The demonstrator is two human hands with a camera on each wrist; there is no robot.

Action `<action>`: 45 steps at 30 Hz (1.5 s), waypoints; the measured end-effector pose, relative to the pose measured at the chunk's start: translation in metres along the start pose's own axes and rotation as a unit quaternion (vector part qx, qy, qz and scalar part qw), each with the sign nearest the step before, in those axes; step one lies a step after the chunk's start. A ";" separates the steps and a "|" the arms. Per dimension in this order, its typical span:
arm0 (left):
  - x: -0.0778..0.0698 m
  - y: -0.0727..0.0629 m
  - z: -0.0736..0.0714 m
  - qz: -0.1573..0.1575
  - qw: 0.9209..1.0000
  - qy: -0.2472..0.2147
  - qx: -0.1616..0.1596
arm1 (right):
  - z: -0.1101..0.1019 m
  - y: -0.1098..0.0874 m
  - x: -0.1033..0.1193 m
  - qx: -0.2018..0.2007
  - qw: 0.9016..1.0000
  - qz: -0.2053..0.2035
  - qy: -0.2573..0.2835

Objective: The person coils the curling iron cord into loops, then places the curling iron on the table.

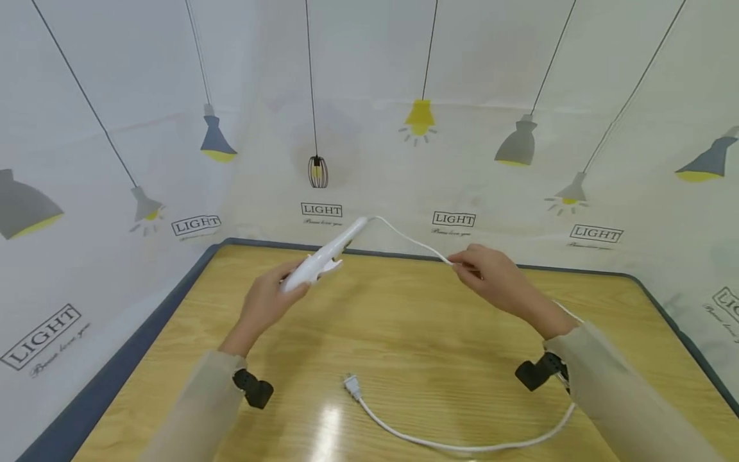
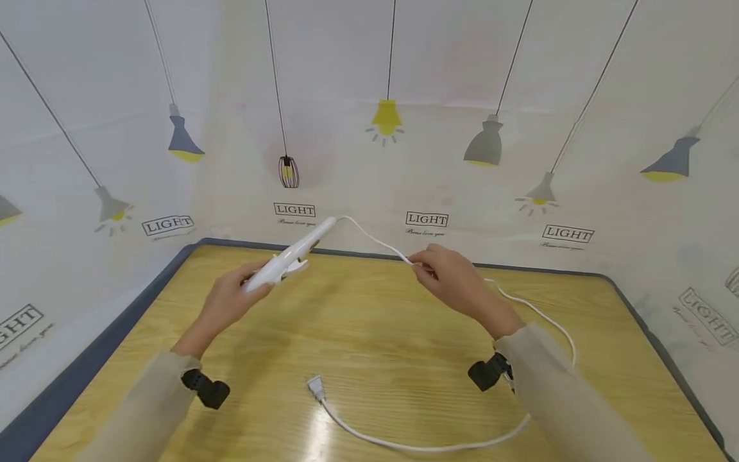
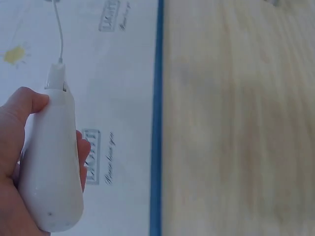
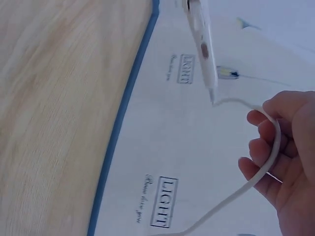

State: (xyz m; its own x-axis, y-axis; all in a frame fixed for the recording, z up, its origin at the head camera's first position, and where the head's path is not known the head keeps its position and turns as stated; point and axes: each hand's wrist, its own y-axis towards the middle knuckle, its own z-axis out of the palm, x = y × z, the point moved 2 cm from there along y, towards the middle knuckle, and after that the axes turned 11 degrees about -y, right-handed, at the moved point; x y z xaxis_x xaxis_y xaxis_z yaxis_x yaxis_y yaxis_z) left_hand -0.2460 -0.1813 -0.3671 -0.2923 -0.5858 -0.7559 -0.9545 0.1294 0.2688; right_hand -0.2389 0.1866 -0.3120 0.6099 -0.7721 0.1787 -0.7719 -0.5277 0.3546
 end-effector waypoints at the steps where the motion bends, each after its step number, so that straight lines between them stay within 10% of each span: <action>1: -0.004 0.004 0.000 0.001 1.000 -0.010 0.004 | -0.005 -0.005 0.006 -0.010 1.000 -0.007 -0.001; 11: -0.055 0.019 0.005 0.047 0.983 -0.161 0.069 | -0.004 -0.053 0.040 -0.102 0.989 -0.101 0.034; 25: -0.084 0.000 0.011 0.091 0.908 -0.315 0.260 | 0.039 -0.050 0.002 0.003 0.992 -0.108 0.064; 36: -0.093 -0.019 0.020 0.132 0.858 -0.293 0.401 | 0.016 -0.023 -0.026 0.049 0.997 -0.033 0.054; 40: -0.091 -0.025 0.026 0.110 0.854 -0.278 0.426 | 0.008 -0.017 -0.032 0.049 0.997 -0.015 0.065; 45: -0.083 -0.027 0.036 0.088 0.870 -0.247 0.417 | -0.009 -0.006 -0.028 0.032 0.999 -0.008 0.028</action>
State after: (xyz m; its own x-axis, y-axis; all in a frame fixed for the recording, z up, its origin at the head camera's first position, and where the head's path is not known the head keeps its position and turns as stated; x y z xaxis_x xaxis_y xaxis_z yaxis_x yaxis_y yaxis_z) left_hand -0.1976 -0.1073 -0.3327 -0.2323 -0.1094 -0.9665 -0.5436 0.8386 0.0357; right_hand -0.2493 0.2147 -0.3107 0.6303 -0.7430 0.2251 -0.7704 -0.5630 0.2990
